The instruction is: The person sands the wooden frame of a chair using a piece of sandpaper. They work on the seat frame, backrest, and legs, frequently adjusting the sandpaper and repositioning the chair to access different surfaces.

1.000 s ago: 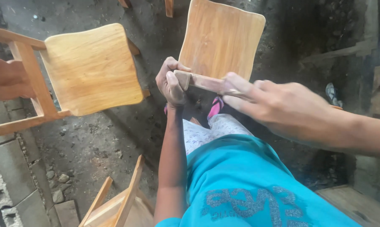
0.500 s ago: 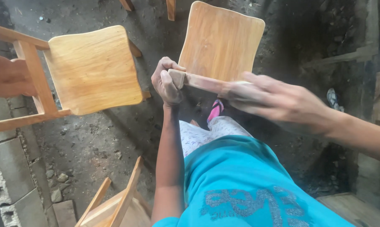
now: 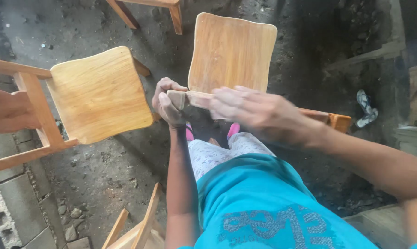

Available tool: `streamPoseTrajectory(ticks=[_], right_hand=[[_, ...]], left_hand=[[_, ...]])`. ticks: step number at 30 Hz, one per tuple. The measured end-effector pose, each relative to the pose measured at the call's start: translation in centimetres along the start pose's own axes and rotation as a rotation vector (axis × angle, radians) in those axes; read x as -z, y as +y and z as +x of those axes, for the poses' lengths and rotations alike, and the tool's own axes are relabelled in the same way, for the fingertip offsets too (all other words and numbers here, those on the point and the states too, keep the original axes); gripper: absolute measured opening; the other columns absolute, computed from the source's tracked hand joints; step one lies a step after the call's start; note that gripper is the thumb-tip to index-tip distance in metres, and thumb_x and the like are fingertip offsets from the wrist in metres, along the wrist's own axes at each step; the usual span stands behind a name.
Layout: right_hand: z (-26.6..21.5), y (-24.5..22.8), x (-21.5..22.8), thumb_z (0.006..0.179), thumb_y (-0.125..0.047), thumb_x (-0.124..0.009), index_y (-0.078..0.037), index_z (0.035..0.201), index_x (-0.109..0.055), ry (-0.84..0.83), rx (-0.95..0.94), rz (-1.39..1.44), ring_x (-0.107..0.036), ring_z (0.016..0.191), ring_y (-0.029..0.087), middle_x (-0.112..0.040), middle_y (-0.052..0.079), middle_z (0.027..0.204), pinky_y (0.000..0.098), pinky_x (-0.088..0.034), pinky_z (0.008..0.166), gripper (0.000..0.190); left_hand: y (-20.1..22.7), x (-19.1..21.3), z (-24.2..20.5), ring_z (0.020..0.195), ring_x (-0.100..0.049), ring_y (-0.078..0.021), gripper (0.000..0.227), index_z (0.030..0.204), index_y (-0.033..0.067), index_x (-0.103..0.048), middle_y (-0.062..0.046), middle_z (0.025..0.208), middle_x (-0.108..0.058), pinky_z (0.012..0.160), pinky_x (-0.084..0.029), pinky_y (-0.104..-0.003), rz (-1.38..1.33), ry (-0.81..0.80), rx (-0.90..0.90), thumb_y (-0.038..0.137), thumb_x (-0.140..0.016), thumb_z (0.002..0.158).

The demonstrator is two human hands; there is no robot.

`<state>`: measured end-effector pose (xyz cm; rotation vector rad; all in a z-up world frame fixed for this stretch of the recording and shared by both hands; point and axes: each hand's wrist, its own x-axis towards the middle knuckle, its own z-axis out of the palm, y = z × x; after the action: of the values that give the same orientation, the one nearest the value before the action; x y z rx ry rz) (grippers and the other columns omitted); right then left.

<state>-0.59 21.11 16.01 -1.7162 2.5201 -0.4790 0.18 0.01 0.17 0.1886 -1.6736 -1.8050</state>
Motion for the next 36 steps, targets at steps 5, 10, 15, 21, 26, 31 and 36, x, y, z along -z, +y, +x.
streamPoseTrajectory(ticks=[5,10,15,21,26,31,36], right_hand=[[-4.0,-0.7,1.7,0.108,-0.007,-0.046,-0.002,0.153,-0.044,-0.022,-0.056,-0.072,-0.048,0.147,0.032,-0.047,0.019,0.159,0.0455,-0.038,0.124,0.046],[-7.8,-0.4,1.9,0.104,-0.002,-0.051,-0.002,0.148,-0.050,0.029,-0.097,-0.020,-0.042,0.150,0.034,-0.045,0.017,0.159,0.0508,-0.033,0.128,0.044],[3.3,0.2,-1.9,0.108,-0.008,-0.044,0.005,0.144,-0.051,0.047,0.116,-0.071,-0.054,0.138,0.036,-0.054,0.021,0.149,0.0459,-0.044,0.119,0.038],[3.3,-1.0,-0.4,0.107,-0.013,-0.048,-0.002,0.137,-0.063,0.117,0.069,-0.138,-0.061,0.132,0.032,-0.065,0.017,0.141,0.0399,-0.046,0.113,0.035],[-1.4,-0.8,3.1,0.105,-0.012,-0.050,-0.008,0.138,-0.063,0.040,-0.017,-0.016,-0.060,0.134,0.031,-0.062,0.018,0.145,0.0393,-0.047,0.110,0.036],[4.1,2.6,-2.2,0.109,-0.016,-0.051,-0.005,0.126,-0.068,0.011,-0.017,0.113,-0.071,0.112,0.034,-0.073,0.019,0.122,0.0419,-0.057,0.097,0.027],[5.2,1.9,0.1,0.108,-0.018,-0.039,-0.013,0.104,-0.065,-0.324,-0.076,0.021,-0.074,0.095,0.028,-0.070,0.006,0.090,0.0374,-0.060,0.079,0.027]], left_hand=[[0.0,0.2,0.1,0.068,-0.050,-0.0186,0.049,0.071,0.0037,-0.059,-0.007,0.071,-0.052,0.064,-0.040,-0.034,0.009,-0.017,0.011,0.031,-0.028,0.096],[-0.4,0.2,0.2,0.066,-0.051,-0.0173,0.048,0.072,0.0037,-0.058,-0.007,0.072,-0.053,0.061,-0.041,-0.032,0.020,-0.033,-0.002,0.031,-0.028,0.097],[0.7,-0.4,0.2,0.068,-0.048,-0.0177,0.046,0.071,0.0047,-0.056,-0.006,0.071,-0.050,0.065,-0.038,-0.033,-0.021,-0.013,0.020,0.032,-0.028,0.096],[-1.7,0.6,0.1,0.064,-0.056,-0.0151,0.049,0.069,0.0005,-0.060,-0.013,0.067,-0.062,0.060,-0.043,-0.027,-0.079,0.002,-0.031,0.031,-0.036,0.100],[-1.1,0.0,0.6,0.058,-0.050,-0.0169,0.051,0.066,0.0018,-0.062,-0.011,0.060,-0.055,0.058,-0.043,-0.028,-0.051,0.037,-0.046,0.032,-0.036,0.098],[-1.8,0.0,0.2,0.063,-0.053,-0.0112,0.049,0.069,0.0027,-0.059,-0.009,0.064,-0.060,0.060,-0.041,-0.024,-0.131,0.016,-0.022,0.035,-0.036,0.098],[-1.0,-0.1,0.4,0.057,-0.046,-0.0133,0.049,0.067,0.0028,-0.060,-0.008,0.059,-0.052,0.057,-0.039,-0.025,-0.132,0.012,-0.035,0.033,-0.035,0.097]])
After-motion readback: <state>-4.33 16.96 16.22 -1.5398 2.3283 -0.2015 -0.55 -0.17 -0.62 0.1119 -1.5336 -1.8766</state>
